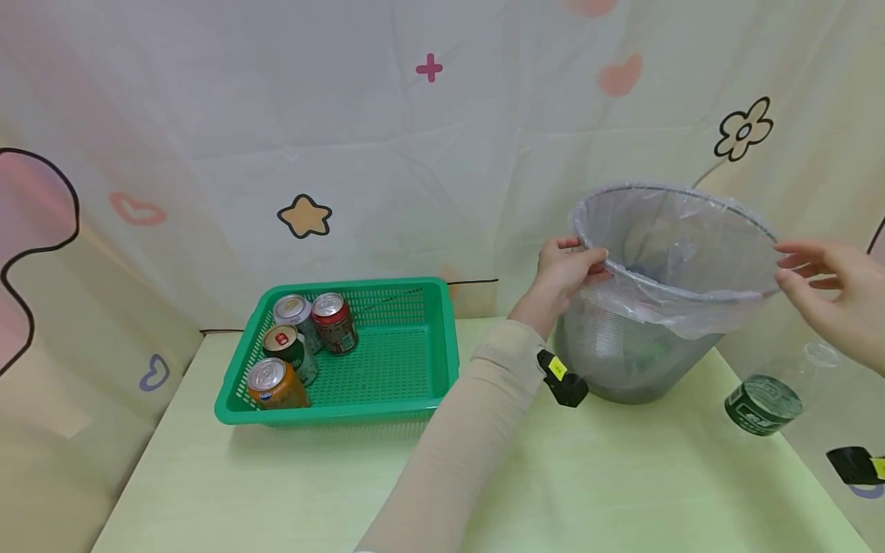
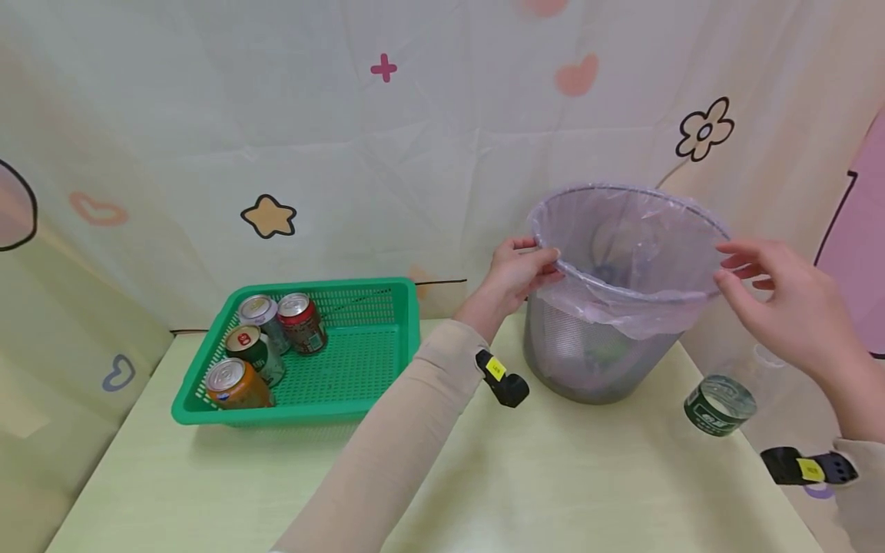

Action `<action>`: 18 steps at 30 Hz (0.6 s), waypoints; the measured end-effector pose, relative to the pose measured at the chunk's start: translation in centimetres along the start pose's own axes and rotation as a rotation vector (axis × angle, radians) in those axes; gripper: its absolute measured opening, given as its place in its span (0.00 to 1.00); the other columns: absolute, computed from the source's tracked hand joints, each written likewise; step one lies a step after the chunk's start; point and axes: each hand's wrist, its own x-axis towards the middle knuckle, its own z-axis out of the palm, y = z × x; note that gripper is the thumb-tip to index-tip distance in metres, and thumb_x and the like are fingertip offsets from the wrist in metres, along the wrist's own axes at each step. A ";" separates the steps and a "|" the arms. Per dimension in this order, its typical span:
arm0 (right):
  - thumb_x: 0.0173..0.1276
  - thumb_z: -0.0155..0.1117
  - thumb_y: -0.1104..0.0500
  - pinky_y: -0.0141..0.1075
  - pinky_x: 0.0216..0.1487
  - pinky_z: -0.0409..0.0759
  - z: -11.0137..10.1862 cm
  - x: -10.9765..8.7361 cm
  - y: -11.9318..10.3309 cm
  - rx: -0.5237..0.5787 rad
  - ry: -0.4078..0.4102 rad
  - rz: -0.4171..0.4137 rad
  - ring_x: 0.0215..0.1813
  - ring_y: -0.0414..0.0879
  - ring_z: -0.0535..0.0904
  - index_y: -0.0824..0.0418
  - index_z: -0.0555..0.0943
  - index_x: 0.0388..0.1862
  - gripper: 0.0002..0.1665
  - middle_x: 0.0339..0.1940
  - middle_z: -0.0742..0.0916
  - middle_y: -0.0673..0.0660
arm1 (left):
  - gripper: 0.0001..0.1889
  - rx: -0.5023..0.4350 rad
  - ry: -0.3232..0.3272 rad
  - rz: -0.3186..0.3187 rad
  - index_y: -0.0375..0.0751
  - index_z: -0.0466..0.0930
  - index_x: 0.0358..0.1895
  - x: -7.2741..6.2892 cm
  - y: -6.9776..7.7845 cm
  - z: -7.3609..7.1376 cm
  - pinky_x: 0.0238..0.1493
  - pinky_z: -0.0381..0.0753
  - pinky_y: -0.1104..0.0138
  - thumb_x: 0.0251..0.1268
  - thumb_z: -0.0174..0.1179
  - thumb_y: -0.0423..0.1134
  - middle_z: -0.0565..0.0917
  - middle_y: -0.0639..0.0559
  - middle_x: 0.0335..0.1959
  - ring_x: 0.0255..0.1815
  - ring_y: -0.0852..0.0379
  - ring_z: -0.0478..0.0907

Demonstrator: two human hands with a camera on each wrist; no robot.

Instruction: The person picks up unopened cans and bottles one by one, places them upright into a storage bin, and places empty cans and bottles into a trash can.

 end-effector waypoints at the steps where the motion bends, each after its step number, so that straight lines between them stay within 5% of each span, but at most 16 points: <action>1: 0.65 0.55 0.66 0.07 0.38 0.56 0.1 -0.2 0.4 0.023 0.025 -0.008 0.38 0.17 0.61 0.73 0.69 0.57 0.22 0.41 0.78 0.47 | 0.17 0.002 0.000 -0.002 0.38 0.65 0.40 0.0 0.0 0.0 0.33 0.83 0.62 0.51 0.61 0.21 0.77 0.46 0.26 0.21 0.57 0.76; 4: 0.64 0.56 0.67 0.09 0.39 0.58 0.5 -0.7 1.8 0.090 0.114 -0.027 0.39 0.16 0.64 0.69 0.71 0.58 0.22 0.38 0.72 0.27 | 0.17 0.010 -0.002 -0.008 0.39 0.65 0.40 0.0 0.0 0.0 0.33 0.83 0.63 0.51 0.61 0.22 0.77 0.46 0.26 0.21 0.57 0.76; 7: 0.65 0.55 0.66 0.11 0.40 0.58 0.6 -1.3 2.5 0.119 0.169 -0.021 0.41 0.16 0.64 0.64 0.71 0.61 0.24 0.39 0.70 0.23 | 0.17 0.019 -0.005 -0.010 0.40 0.65 0.40 0.0 0.1 0.1 0.32 0.83 0.62 0.52 0.62 0.22 0.77 0.46 0.26 0.21 0.57 0.76; 13: 0.66 0.56 0.62 0.14 0.46 0.59 0.6 -2.6 2.9 0.063 0.246 0.052 0.45 0.16 0.63 0.56 0.69 0.64 0.25 0.44 0.72 0.22 | 0.17 0.018 -0.006 -0.010 0.40 0.65 0.40 0.1 0.2 0.2 0.32 0.83 0.62 0.52 0.62 0.22 0.77 0.46 0.27 0.21 0.57 0.76; 18: 0.66 0.58 0.60 0.14 0.54 0.60 1.0 -3.9 4.7 0.016 0.291 0.133 0.51 0.16 0.63 0.49 0.69 0.64 0.27 0.58 0.76 0.37 | 0.17 0.019 0.005 -0.008 0.40 0.66 0.40 0.1 0.3 0.3 0.32 0.83 0.62 0.52 0.62 0.22 0.78 0.46 0.27 0.21 0.56 0.76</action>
